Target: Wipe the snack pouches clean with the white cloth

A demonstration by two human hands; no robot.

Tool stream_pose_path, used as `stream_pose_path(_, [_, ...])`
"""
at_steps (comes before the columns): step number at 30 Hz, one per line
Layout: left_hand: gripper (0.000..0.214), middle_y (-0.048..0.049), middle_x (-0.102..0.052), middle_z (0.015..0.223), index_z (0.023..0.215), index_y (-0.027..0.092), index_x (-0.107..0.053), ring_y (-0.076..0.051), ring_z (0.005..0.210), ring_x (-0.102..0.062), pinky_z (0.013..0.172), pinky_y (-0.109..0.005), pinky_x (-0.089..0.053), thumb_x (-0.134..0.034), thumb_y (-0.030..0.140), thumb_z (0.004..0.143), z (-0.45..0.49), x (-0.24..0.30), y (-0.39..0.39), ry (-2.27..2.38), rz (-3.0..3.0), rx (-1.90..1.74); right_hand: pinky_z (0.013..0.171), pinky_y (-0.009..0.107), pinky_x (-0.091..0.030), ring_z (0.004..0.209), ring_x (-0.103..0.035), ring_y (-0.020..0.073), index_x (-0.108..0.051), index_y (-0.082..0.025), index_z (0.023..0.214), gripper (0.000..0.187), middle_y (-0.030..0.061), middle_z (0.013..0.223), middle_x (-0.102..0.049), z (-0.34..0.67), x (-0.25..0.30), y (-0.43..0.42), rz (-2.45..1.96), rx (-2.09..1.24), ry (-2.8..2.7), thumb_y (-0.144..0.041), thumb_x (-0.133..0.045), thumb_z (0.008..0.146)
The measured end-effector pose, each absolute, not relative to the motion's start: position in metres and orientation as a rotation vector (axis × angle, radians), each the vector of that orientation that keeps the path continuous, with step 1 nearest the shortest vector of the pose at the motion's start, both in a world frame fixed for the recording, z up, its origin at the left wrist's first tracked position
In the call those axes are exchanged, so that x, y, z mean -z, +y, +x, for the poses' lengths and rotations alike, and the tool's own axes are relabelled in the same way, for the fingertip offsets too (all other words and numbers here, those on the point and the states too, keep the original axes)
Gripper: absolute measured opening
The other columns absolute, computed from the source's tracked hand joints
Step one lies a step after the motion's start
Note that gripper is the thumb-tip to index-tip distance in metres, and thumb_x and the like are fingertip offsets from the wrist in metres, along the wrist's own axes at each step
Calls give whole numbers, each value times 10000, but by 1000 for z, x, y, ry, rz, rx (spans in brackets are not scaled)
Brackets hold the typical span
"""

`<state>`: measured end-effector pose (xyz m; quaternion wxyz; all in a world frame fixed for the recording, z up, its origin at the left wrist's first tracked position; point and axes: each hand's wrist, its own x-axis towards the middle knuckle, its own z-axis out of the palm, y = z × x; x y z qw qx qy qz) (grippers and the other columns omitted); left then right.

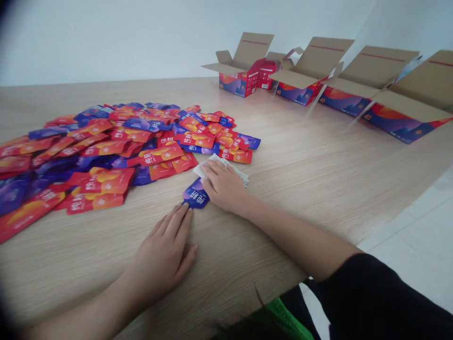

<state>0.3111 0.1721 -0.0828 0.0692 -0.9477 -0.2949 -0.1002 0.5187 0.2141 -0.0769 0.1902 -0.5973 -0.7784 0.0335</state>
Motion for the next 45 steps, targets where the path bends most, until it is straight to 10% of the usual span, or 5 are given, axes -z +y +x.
stream_pose_path(45, [575,-310,-538,1362,1304,-62,-521,-414,1289,-515,1011,-518,-506,-447,319,879,310,84,174,-894,-2879,308,1175,428,-278,1393,-409,215,-518,-117,1404,465,110,1478,-507,514,76,211,-1504,-148,-2265,-289,-366,1000])
